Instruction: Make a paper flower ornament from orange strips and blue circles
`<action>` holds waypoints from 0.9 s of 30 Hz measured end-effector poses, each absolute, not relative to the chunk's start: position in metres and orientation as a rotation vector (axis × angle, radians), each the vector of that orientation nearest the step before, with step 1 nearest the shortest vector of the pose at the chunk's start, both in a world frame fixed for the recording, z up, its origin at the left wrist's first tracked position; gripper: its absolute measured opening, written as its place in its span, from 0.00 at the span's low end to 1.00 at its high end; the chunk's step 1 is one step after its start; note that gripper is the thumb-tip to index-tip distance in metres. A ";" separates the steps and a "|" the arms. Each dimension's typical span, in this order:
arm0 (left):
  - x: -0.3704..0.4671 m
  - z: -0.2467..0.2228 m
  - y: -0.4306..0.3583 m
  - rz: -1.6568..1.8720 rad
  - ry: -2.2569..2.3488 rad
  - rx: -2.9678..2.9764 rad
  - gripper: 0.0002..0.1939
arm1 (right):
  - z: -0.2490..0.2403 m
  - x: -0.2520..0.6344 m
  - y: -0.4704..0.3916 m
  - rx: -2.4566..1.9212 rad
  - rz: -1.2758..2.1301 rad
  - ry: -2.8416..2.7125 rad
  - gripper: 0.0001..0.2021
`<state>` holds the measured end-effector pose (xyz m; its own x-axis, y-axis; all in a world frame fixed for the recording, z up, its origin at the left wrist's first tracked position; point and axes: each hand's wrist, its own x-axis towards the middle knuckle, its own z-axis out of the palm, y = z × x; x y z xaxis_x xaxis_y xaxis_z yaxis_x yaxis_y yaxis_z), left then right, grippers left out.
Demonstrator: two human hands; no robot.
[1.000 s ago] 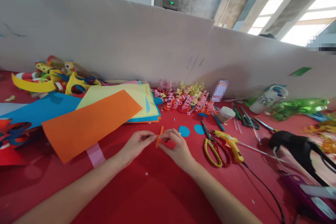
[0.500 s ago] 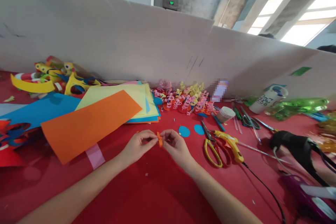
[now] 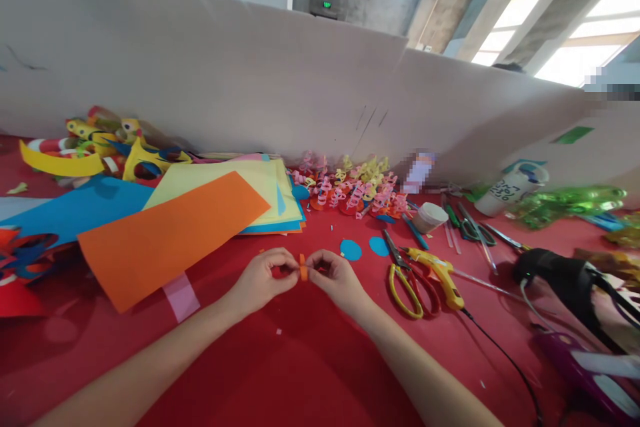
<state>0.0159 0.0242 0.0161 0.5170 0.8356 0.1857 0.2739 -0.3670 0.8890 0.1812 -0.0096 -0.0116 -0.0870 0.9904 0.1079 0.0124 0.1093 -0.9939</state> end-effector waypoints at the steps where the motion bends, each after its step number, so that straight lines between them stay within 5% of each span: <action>1: 0.016 0.016 0.024 0.830 0.918 1.903 0.02 | -0.012 0.181 -0.010 -1.118 1.176 -1.346 0.07; 22: 0.017 0.003 0.025 0.648 0.909 1.887 0.06 | -0.007 0.192 -0.003 -0.938 1.278 -0.949 0.19; 27: 0.016 0.003 0.028 0.713 0.918 1.808 0.07 | -0.010 0.192 -0.006 -1.128 0.931 -1.254 0.08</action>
<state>0.0157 0.0284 0.0028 0.5472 0.8337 0.0740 0.2780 -0.2645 0.9234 0.1923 -0.0060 -0.0095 0.1140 0.9668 0.2287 0.0613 0.2230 -0.9729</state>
